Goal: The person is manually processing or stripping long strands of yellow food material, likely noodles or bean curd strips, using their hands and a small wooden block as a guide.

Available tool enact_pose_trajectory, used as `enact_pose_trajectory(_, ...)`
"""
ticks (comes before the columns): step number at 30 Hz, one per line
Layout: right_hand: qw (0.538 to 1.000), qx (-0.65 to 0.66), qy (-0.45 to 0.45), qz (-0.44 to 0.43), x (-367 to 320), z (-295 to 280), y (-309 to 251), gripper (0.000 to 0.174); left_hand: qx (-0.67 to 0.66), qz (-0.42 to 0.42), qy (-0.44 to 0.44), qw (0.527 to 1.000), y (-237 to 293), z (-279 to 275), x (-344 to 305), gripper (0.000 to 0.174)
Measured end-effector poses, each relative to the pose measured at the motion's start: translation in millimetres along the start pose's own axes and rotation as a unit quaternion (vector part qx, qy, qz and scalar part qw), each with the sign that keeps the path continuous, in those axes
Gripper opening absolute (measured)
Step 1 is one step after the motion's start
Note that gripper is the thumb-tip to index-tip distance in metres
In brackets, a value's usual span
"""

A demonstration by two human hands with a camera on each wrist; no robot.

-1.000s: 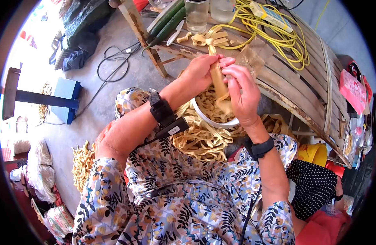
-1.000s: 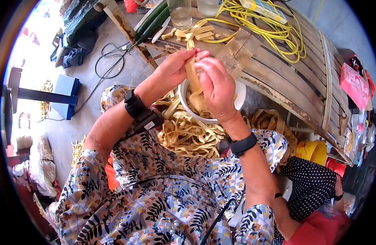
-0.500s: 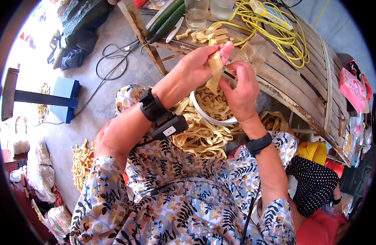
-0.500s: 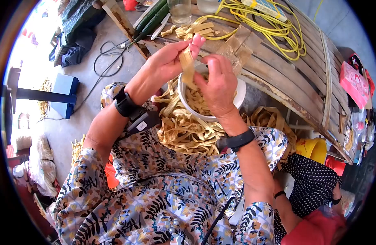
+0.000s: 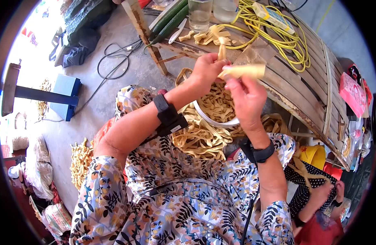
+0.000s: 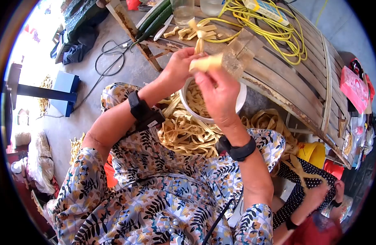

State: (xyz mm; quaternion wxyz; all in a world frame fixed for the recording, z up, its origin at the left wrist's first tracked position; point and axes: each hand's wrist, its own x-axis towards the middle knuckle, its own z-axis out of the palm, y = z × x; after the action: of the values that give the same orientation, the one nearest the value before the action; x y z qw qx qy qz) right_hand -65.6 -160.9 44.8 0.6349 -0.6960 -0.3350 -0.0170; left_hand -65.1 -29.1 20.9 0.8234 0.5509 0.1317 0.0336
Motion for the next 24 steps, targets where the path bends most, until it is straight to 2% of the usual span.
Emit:
enact_pose_trajectory(1, 0.999, 0.007, -0.017, 0.033, 4.0, -7.4, 0.2, 0.012, 0.074, 0.040, -0.004, 0.996, -6.5, 1.4, -1.4, 0.015)
enact_pose_trajectory(2, 0.999, 0.000, -0.016, 0.031, 8.3, -10.9, 0.8, 0.012, 0.147, 0.081, -0.009, 0.986, -13.7, 3.6, -4.2, 0.013)
enact_pose_trajectory(5, 0.997, -0.049, -0.020, 0.062, 12.9, -19.7, 22.0, 0.013, 0.275, 0.049, -0.069, 0.958, -3.9, 13.0, -17.3, 0.009)
enact_pose_trajectory(7, 0.995, -0.089, -0.009, 0.049, 12.3, -25.0, 34.1, 0.015, 0.304, 0.083, -0.103, 0.943, -4.3, 14.7, -16.3, 0.006)
enact_pose_trajectory(8, 0.992, -0.089, -0.019, 0.085, 10.8, -27.8, 35.9, 0.016, 0.319, 0.099, -0.120, 0.935, -4.6, 14.7, -16.0, 0.006)
enact_pose_trajectory(10, 0.982, -0.090, -0.046, 0.158, 9.4, -33.3, 34.0, 0.017, 0.462, 0.248, -0.080, 0.848, -10.9, 7.8, -10.5, 0.013)
enact_pose_trajectory(11, 0.980, -0.083, -0.059, 0.170, 9.4, -35.7, 32.8, 0.018, 0.524, 0.319, -0.057, 0.788, -13.2, 5.5, -8.0, 0.017)
enact_pose_trajectory(14, 0.936, 0.081, -0.115, 0.322, 10.0, -43.8, 23.0, 0.020, 0.477, 0.351, -0.022, 0.806, 0.9, 13.4, -11.6, 0.034)
enact_pose_trajectory(15, 0.919, 0.151, -0.158, 0.328, 10.2, -48.5, 18.4, 0.022, 0.471, 0.356, -0.067, 0.804, 8.7, 11.4, -11.4, 0.041)
enact_pose_trajectory(18, 0.901, 0.154, -0.230, 0.334, 8.3, -54.8, 20.8, 0.022, 0.477, 0.387, -0.208, 0.762, 8.7, -2.0, -4.5, 0.041)
enact_pose_trajectory(19, 0.897, 0.161, -0.237, 0.338, 5.0, -55.5, 24.5, 0.024, 0.486, 0.363, -0.208, 0.767, 4.7, -4.4, -3.0, 0.039)
enact_pose_trajectory(22, 0.916, 0.066, -0.196, 0.342, 2.0, -52.7, 34.5, 0.026, 0.531, 0.311, -0.157, 0.772, 1.1, -9.6, -2.8, 0.029)
enact_pose_trajectory(24, 0.948, 0.059, -0.126, 0.286, -1.7, -47.1, 30.5, 0.027, 0.514, 0.300, -0.101, 0.797, -3.6, -8.5, -2.4, 0.021)
